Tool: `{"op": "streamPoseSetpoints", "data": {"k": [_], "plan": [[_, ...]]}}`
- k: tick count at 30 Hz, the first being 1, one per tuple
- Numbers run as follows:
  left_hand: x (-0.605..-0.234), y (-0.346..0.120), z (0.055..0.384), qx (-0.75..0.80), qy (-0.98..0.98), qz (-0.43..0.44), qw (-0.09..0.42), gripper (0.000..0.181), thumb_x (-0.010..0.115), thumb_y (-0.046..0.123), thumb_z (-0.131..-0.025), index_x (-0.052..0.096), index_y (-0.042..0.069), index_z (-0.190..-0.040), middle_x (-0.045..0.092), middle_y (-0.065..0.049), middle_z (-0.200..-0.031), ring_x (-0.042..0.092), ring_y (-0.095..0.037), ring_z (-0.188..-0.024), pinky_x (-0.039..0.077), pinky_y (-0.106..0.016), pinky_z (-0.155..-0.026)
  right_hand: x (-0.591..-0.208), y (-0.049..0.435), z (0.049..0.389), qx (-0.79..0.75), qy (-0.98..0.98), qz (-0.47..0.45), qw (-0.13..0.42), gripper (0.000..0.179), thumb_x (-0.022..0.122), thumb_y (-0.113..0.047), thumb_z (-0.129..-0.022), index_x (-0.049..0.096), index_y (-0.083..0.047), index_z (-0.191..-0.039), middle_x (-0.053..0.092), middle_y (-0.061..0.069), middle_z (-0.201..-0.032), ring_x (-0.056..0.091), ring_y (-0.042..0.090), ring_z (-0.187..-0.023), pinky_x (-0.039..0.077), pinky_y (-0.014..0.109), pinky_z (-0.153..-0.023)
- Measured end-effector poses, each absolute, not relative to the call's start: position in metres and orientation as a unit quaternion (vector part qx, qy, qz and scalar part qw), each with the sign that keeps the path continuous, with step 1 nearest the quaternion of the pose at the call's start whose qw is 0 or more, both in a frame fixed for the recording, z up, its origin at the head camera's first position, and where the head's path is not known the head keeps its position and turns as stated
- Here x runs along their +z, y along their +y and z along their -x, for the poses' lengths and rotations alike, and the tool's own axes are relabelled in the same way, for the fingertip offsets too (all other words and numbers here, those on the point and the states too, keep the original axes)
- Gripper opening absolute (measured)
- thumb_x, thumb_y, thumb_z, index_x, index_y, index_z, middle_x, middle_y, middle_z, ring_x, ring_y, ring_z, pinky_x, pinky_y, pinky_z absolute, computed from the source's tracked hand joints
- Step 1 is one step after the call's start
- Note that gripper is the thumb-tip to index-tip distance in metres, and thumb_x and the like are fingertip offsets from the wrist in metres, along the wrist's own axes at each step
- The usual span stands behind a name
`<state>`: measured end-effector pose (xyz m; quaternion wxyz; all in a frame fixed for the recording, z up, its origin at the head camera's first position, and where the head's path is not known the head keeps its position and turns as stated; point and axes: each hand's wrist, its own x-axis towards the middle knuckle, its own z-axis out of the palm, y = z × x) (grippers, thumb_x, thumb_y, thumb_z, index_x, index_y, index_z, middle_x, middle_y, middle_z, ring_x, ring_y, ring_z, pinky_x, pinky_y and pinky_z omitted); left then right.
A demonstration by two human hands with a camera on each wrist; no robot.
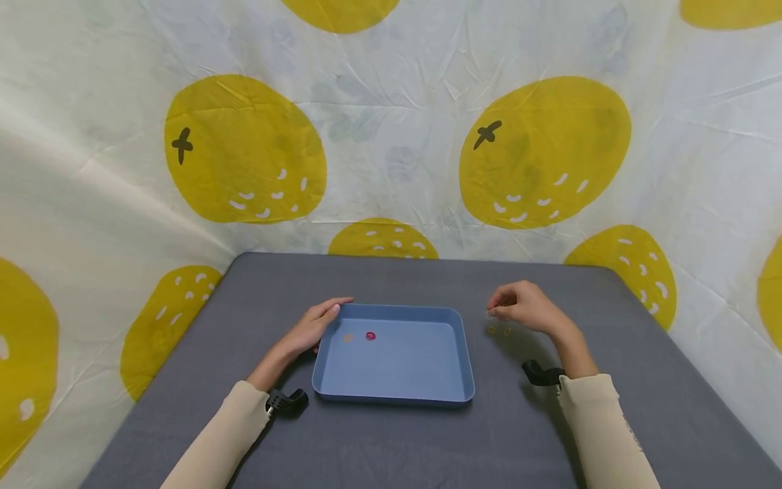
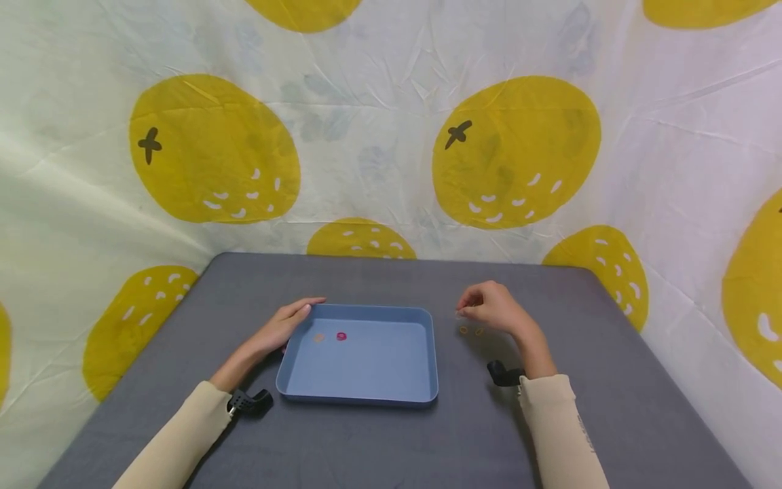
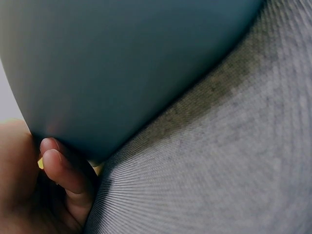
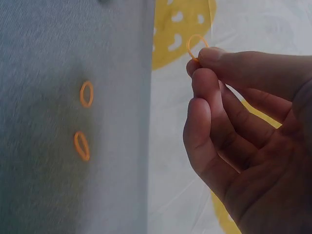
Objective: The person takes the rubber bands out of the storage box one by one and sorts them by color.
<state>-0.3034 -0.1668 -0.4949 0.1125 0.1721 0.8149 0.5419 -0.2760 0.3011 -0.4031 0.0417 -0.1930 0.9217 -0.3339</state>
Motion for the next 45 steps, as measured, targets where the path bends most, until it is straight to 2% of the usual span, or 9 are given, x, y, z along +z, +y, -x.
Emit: {"op": "streamPoseSetpoints", "data": {"k": [8,15,27,45], "plan": [[-0.495,-0.166,0.304,0.543,0.812,-0.181,0.113,0.044,0.038,0.034,-0.114,0.051,0.02,-0.153,0.058,-0.02,-0.142,0.042,-0.018,-0.04,0.041,-0.032,-0.038,-0.41,0.325,0.275,-0.344,0.919,0.182,0.055,0.009,0.069,-0.003,-0.095,0.076,0.001,-0.099,0.076,0.017,-0.092,0.067,0.024,-0.076,0.054,0.029,-0.066],[-0.492,-0.164,0.304,0.54,0.814,-0.188,0.104,0.045,0.038,0.035,-0.114,0.05,0.016,-0.154,0.057,-0.023,-0.142,0.043,-0.018,-0.04,0.041,-0.032,-0.038,-0.418,0.346,0.276,-0.349,0.921,0.159,0.07,0.01,0.069,-0.001,-0.094,0.076,0.004,-0.099,0.073,0.014,-0.084,0.059,0.013,-0.068,0.051,0.028,-0.061],[-0.493,-0.167,0.303,0.539,0.815,-0.189,0.101,0.046,0.038,0.036,-0.114,0.05,0.017,-0.154,0.057,-0.023,-0.143,0.043,-0.018,-0.04,0.042,-0.033,-0.038,-0.434,0.362,0.28,-0.335,0.93,0.122,0.084,0.011,0.074,-0.005,-0.092,0.076,0.004,-0.097,0.074,0.011,-0.082,0.064,0.012,-0.069,0.055,0.026,-0.062],[-0.494,-0.167,0.306,0.536,0.816,-0.195,0.097,0.046,0.039,0.037,-0.114,0.051,0.016,-0.153,0.057,-0.022,-0.142,0.044,-0.019,-0.04,0.042,-0.034,-0.038,-0.445,0.366,0.282,-0.348,0.925,0.109,0.106,0.013,0.072,-0.005,-0.093,0.076,0.006,-0.098,0.074,0.01,-0.084,0.061,0.01,-0.07,0.053,0.025,-0.061]]}}
